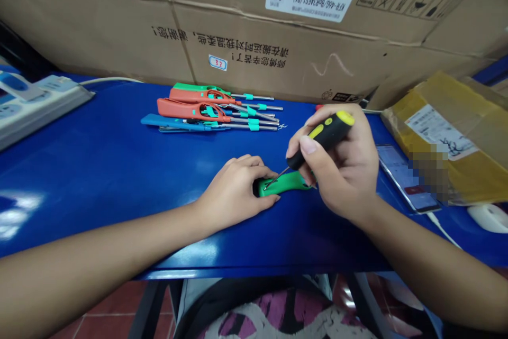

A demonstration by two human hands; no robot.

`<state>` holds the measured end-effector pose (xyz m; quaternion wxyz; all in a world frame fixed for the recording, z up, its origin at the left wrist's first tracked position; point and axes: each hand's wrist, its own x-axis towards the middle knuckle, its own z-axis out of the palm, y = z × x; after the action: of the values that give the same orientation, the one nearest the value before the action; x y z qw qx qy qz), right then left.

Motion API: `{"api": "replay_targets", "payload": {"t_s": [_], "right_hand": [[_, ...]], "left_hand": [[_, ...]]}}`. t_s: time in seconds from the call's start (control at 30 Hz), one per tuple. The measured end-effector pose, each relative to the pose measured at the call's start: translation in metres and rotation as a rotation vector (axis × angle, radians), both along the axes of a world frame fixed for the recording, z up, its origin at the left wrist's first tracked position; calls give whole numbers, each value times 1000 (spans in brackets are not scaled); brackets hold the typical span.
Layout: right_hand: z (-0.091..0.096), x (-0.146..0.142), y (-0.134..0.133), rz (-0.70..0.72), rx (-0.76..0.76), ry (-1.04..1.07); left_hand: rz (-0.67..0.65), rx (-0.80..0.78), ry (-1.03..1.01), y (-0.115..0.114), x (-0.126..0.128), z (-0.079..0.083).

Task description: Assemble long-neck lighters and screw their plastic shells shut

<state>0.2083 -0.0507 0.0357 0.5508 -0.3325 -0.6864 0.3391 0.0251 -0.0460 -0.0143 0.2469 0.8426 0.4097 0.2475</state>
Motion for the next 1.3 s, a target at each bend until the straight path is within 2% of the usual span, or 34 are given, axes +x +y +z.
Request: {"api": "replay_targets", "payload": {"t_s": [0.5, 1.13, 1.3], "right_hand": [[-6, 3, -5, -38, 45, -76], [-12, 3, -2, 28, 2, -83], [-4, 5, 3, 43, 17, -147]], "left_hand": [[2, -1, -17, 0, -1, 0], [9, 15, -8, 0, 1, -1], [12, 21, 9, 0, 1, -1]]}}
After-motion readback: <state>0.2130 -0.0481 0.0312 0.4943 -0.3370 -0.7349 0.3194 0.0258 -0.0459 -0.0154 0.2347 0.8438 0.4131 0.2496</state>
